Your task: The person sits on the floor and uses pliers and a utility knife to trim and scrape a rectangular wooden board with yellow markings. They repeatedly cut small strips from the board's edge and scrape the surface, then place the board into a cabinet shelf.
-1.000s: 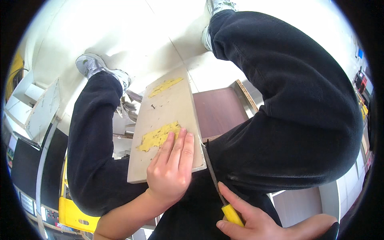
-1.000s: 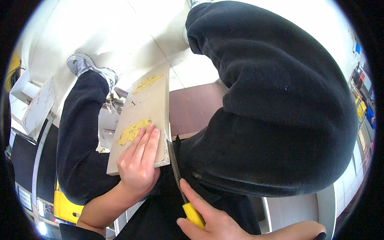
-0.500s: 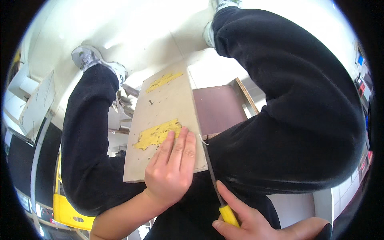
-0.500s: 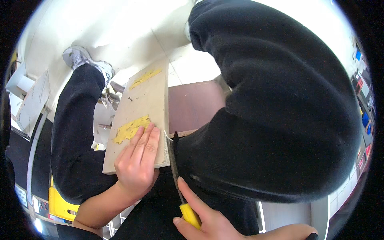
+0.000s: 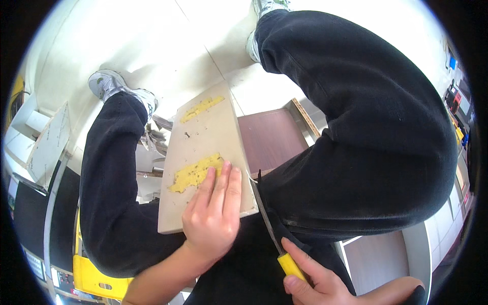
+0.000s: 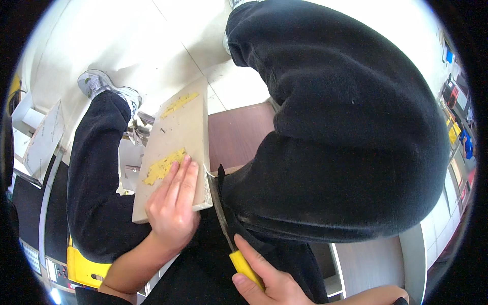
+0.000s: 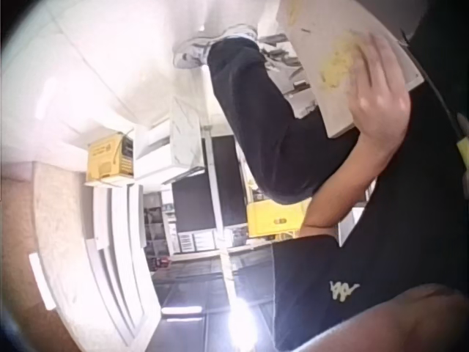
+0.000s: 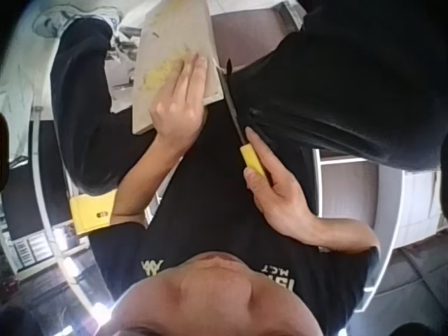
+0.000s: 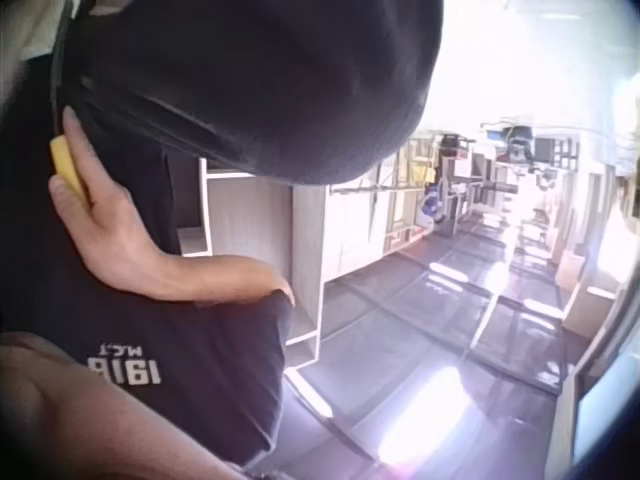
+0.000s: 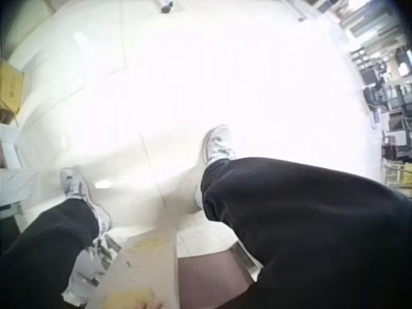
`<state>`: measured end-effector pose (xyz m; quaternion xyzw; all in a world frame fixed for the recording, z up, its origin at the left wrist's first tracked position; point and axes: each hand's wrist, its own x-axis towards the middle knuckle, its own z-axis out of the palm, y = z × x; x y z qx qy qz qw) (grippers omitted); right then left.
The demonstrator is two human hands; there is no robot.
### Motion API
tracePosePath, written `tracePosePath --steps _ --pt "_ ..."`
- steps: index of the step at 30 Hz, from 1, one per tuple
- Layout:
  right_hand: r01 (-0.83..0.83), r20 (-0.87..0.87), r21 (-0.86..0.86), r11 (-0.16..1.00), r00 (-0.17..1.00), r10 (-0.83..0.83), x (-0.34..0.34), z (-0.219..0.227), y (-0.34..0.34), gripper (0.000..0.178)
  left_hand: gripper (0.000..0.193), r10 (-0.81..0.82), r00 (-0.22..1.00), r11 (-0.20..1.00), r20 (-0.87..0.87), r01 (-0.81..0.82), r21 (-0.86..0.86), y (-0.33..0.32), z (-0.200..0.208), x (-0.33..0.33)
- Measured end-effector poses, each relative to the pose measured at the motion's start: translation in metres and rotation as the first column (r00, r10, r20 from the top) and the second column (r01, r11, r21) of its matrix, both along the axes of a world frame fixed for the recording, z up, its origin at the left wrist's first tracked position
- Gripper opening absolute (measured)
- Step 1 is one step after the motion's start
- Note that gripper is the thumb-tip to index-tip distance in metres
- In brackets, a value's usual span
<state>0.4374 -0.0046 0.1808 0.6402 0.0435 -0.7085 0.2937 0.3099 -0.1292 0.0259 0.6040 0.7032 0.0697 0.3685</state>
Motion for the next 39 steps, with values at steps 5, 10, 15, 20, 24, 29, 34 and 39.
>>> tracePosePath --steps 5,10,15,20,24,29,34,39 --pt "-0.160 -0.032 0.210 0.965 0.985 0.171 -0.014 -0.005 -0.002 0.053 0.037 0.081 0.997 0.995 0.017 -0.080 -0.056 0.003 -0.001 -0.004" --pt "-0.161 -0.170 0.247 0.956 0.964 0.206 -0.025 -0.024 0.000 0.055 0.047 0.409 0.896 0.910 0.174 -0.389 -0.141 0.010 -0.006 -0.031" --pt "-0.251 -0.170 0.221 0.942 0.941 0.291 -0.030 -0.021 0.015 0.054 0.048 0.366 0.901 0.928 0.233 -0.336 -0.159 0.008 -0.004 -0.040" --pt "-0.227 -0.099 0.001 0.974 0.969 0.226 -0.028 -0.009 0.025 0.056 0.052 0.262 0.951 0.964 0.162 -0.251 -0.085 -0.001 0.002 -0.025" --pt "-0.067 0.035 -0.051 0.996 0.997 0.069 -0.024 -0.007 0.020 0.055 0.039 0.190 0.972 0.979 0.137 -0.178 -0.097 -0.007 0.000 -0.008" --pt "-0.058 0.045 -0.073 0.996 0.997 0.061 -0.011 -0.008 0.020 0.054 0.044 0.263 0.953 0.956 0.153 -0.235 -0.175 -0.015 0.011 -0.009" --pt "-0.072 0.039 -0.101 0.992 0.996 0.076 -0.011 -0.011 0.024 0.053 0.023 0.163 0.986 0.982 -0.042 -0.166 -0.089 -0.016 0.008 -0.005" --pt "0.019 0.182 -0.223 0.975 0.983 0.022 -0.020 -0.021 0.028 0.053 0.024 0.024 1.000 0.999 -0.004 -0.024 -0.029 -0.026 0.000 0.011"
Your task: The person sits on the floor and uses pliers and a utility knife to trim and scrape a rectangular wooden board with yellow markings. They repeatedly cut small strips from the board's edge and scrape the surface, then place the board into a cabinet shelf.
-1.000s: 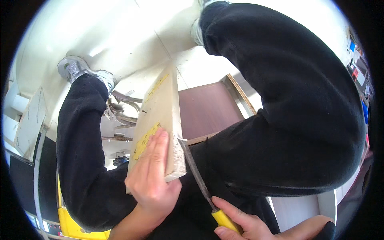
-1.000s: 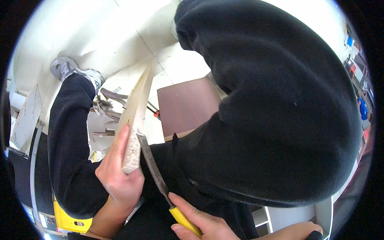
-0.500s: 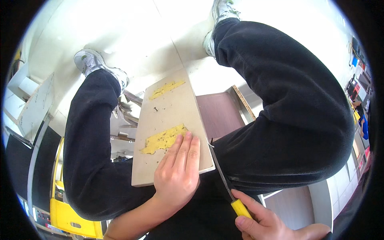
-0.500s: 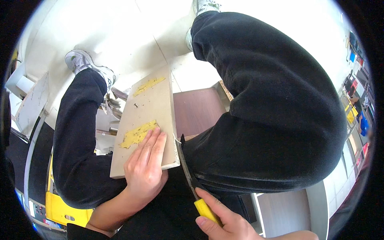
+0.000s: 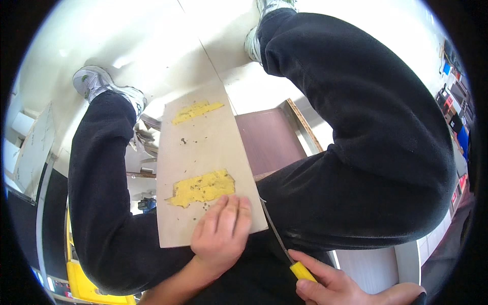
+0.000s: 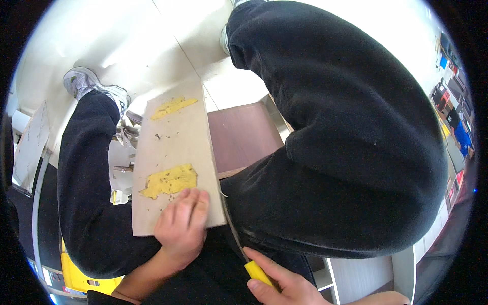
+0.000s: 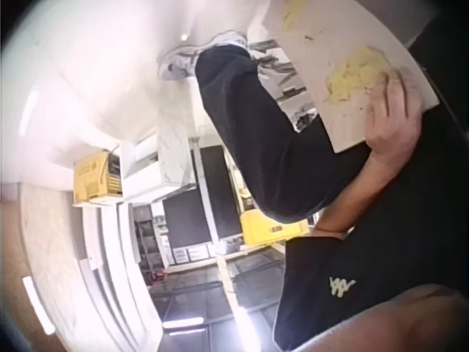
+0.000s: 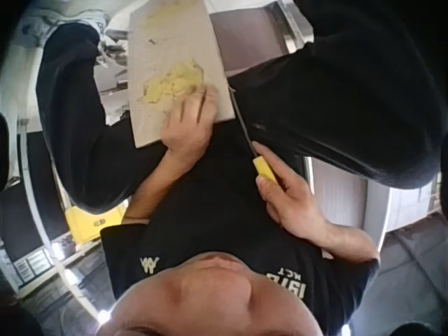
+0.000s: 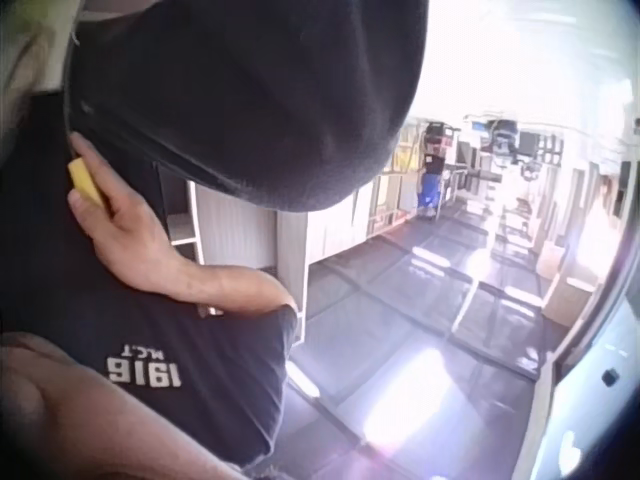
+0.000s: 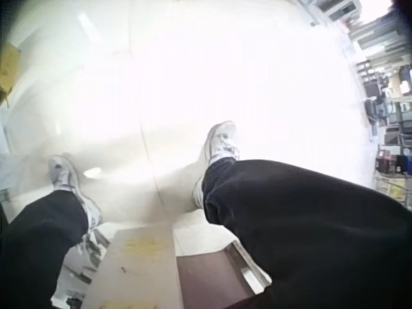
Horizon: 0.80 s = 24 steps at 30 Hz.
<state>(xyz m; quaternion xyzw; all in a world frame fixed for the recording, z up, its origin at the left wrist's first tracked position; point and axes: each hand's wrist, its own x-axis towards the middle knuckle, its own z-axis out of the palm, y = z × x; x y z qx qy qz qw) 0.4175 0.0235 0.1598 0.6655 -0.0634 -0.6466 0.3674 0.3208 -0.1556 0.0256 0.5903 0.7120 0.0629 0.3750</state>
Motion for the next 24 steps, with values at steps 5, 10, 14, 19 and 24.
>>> tracePosePath --steps 5,10,14,19,24 --pt "-0.032 0.007 -0.066 0.997 0.999 0.032 -0.003 -0.005 -0.002 0.053 0.028 -0.063 0.996 0.995 0.069 0.068 -0.068 -0.007 0.008 -0.002" --pt "-0.021 -0.011 -0.014 1.000 1.000 0.021 0.004 -0.001 -0.001 0.053 0.027 0.022 0.995 0.995 0.100 -0.012 -0.100 0.010 0.006 -0.007" --pt "-0.051 -0.129 0.112 0.992 0.989 0.065 0.006 0.006 -0.001 0.053 0.016 0.092 0.995 0.995 0.042 -0.089 -0.052 0.023 0.003 -0.015" --pt "-0.059 -0.164 0.156 0.986 0.983 0.084 0.009 0.008 0.000 0.052 0.012 0.123 0.992 0.992 0.012 -0.123 -0.024 0.028 0.001 -0.006" --pt "-0.163 -0.275 0.467 0.869 0.908 0.318 0.009 0.005 -0.009 0.051 0.012 0.186 0.983 0.982 0.000 -0.186 -0.026 0.034 0.002 -0.006"
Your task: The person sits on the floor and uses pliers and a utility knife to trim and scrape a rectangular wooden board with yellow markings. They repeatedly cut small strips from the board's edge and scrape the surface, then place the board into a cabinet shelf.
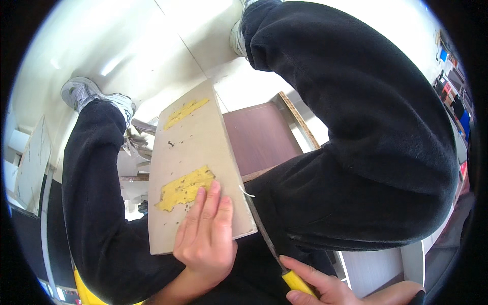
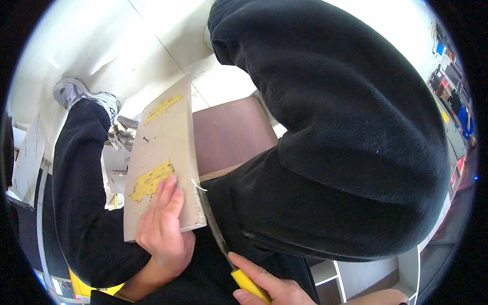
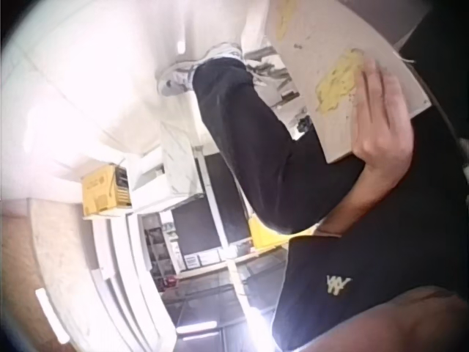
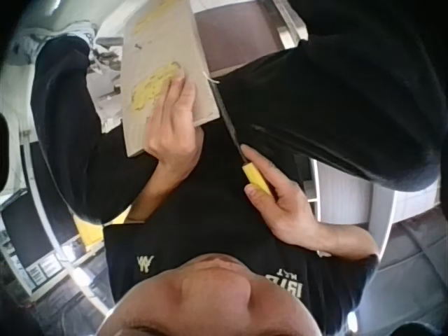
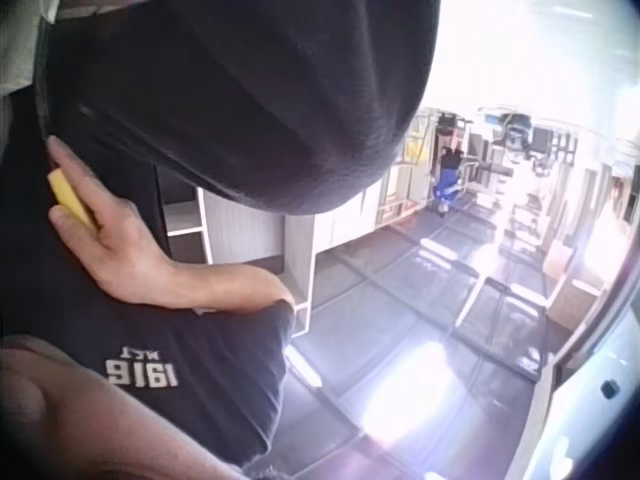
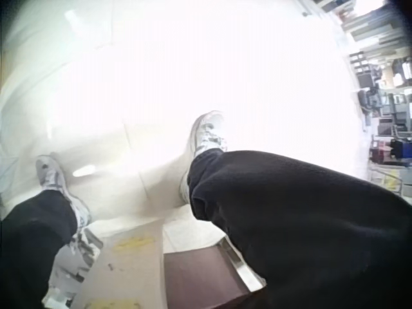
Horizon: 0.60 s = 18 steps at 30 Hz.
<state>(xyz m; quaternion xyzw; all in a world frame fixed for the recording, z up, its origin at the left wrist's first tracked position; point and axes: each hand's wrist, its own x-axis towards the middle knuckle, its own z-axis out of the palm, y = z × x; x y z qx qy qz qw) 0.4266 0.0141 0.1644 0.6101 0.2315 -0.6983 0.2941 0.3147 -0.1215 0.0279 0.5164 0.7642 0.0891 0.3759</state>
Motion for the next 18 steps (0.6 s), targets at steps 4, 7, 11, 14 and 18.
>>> tracePosePath --steps 4,7,11,14,18 --pt "0.012 0.003 -0.073 0.997 1.000 -0.012 -0.018 -0.010 0.010 0.052 0.014 0.100 0.995 0.994 0.004 -0.100 0.033 -0.005 -0.007 -0.007" --pt "0.161 0.258 -0.374 0.913 0.964 -0.064 -0.017 -0.007 0.026 0.054 0.010 -0.082 0.994 0.996 0.073 0.085 -0.039 -0.011 -0.002 -0.006" --pt "0.306 0.403 -0.438 0.845 0.907 -0.119 -0.010 -0.014 0.016 0.053 0.016 -0.209 0.972 0.972 0.111 0.219 -0.087 -0.021 0.004 0.008" --pt "0.260 0.394 -0.407 0.876 0.915 -0.088 -0.019 -0.009 0.012 0.053 0.018 -0.202 0.971 0.973 0.128 0.214 -0.088 -0.019 0.002 -0.003" --pt "0.136 0.203 -0.342 0.930 0.977 -0.069 -0.009 -0.004 0.016 0.054 0.023 -0.085 0.987 0.992 0.137 0.097 -0.084 -0.005 0.002 -0.017"
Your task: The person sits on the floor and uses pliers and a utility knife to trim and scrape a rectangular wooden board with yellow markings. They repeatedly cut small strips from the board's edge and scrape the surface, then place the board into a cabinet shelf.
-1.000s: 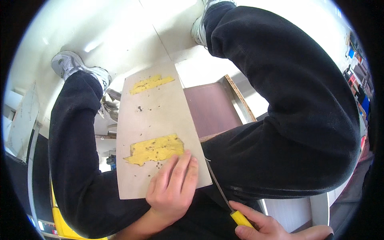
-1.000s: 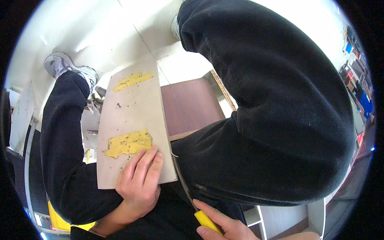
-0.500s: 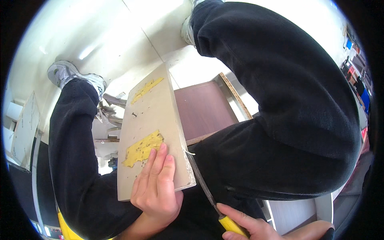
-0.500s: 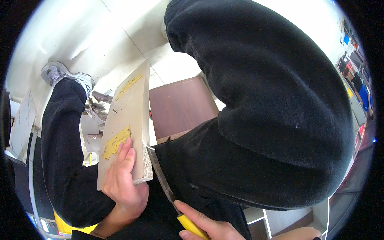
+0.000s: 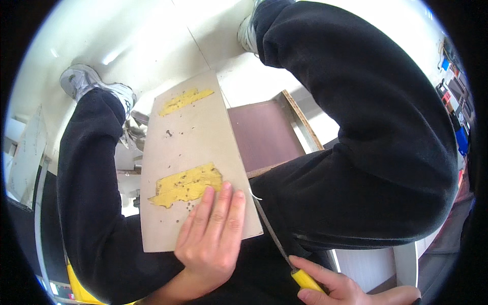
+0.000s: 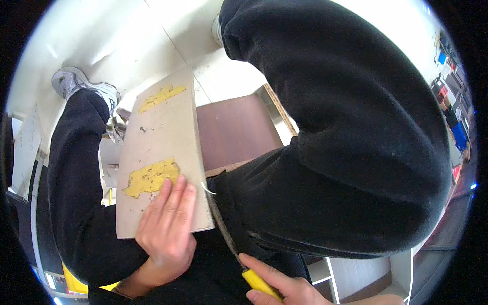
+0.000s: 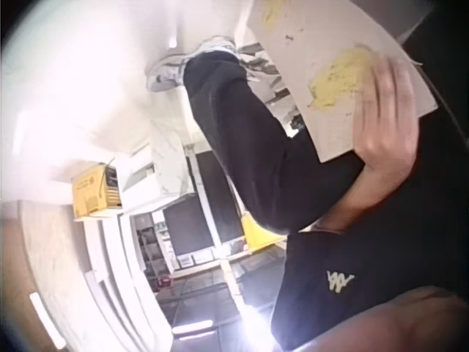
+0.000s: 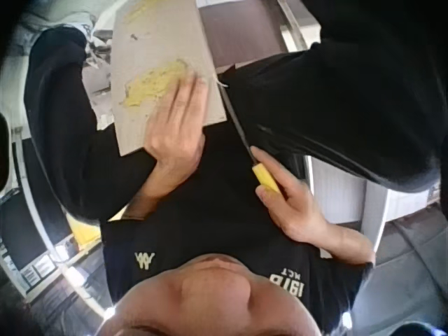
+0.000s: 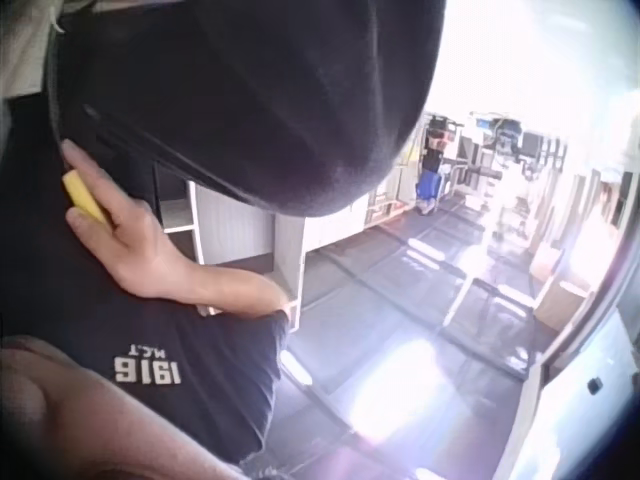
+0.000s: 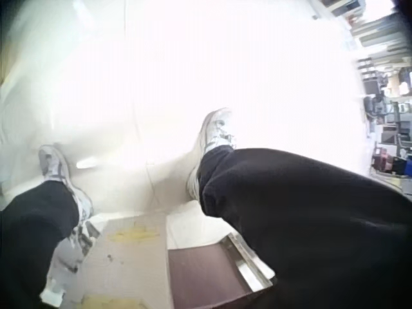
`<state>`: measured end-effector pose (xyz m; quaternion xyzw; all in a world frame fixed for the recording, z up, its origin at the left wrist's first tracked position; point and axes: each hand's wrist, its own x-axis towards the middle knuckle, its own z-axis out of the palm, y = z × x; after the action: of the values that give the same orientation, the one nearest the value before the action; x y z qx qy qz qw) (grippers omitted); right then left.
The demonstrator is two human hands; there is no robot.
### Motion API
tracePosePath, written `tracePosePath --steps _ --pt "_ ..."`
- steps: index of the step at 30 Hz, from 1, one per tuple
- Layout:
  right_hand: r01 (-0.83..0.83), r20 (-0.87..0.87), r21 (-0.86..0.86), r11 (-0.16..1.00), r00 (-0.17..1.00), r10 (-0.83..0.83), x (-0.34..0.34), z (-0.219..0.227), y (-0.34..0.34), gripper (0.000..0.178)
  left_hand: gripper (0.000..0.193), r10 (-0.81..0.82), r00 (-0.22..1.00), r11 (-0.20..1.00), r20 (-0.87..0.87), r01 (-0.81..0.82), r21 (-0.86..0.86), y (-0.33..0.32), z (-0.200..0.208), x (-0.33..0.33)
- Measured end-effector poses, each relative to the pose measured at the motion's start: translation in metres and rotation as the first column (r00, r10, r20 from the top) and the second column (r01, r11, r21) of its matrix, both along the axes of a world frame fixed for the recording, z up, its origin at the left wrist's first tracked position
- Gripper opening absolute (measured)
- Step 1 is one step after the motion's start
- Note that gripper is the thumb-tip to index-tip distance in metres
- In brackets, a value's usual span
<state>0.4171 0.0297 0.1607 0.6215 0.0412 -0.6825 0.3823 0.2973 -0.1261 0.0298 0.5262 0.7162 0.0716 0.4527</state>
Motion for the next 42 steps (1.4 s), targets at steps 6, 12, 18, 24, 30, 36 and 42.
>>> tracePosePath --steps 6,12,18,24,30,36,42 --pt "-0.097 -0.251 0.385 0.918 0.946 0.206 0.016 0.009 -0.009 0.054 0.026 0.079 0.995 0.996 -0.057 -0.076 0.048 0.010 0.007 0.001" --pt "-0.065 -0.268 0.370 0.927 0.948 0.173 0.025 0.006 -0.006 0.055 0.027 0.127 0.989 0.990 -0.080 -0.122 0.073 0.012 0.002 0.012" --pt "-0.034 -0.140 0.193 0.981 0.988 0.062 0.018 0.003 0.003 0.054 0.024 0.043 0.996 0.997 -0.074 -0.039 0.062 0.011 0.002 0.015" --pt "-0.078 -0.212 0.491 0.867 0.955 0.206 0.020 0.008 -0.020 0.051 0.023 -0.001 0.990 0.998 -0.142 0.010 0.065 0.009 0.001 0.019" --pt "0.009 -0.001 0.093 0.996 1.000 -0.009 -0.005 0.001 0.004 0.052 0.023 -0.023 0.993 0.999 -0.120 0.027 0.028 0.009 -0.002 0.017" --pt "0.033 0.058 0.029 0.999 0.998 -0.035 -0.015 0.000 0.007 0.053 0.031 0.000 0.999 1.000 -0.033 -0.001 -0.028 0.009 0.002 0.011" --pt "0.048 0.052 0.093 0.994 0.997 -0.053 -0.011 0.001 -0.004 0.054 0.046 0.039 0.998 0.999 0.046 -0.038 -0.015 0.009 0.004 0.014"
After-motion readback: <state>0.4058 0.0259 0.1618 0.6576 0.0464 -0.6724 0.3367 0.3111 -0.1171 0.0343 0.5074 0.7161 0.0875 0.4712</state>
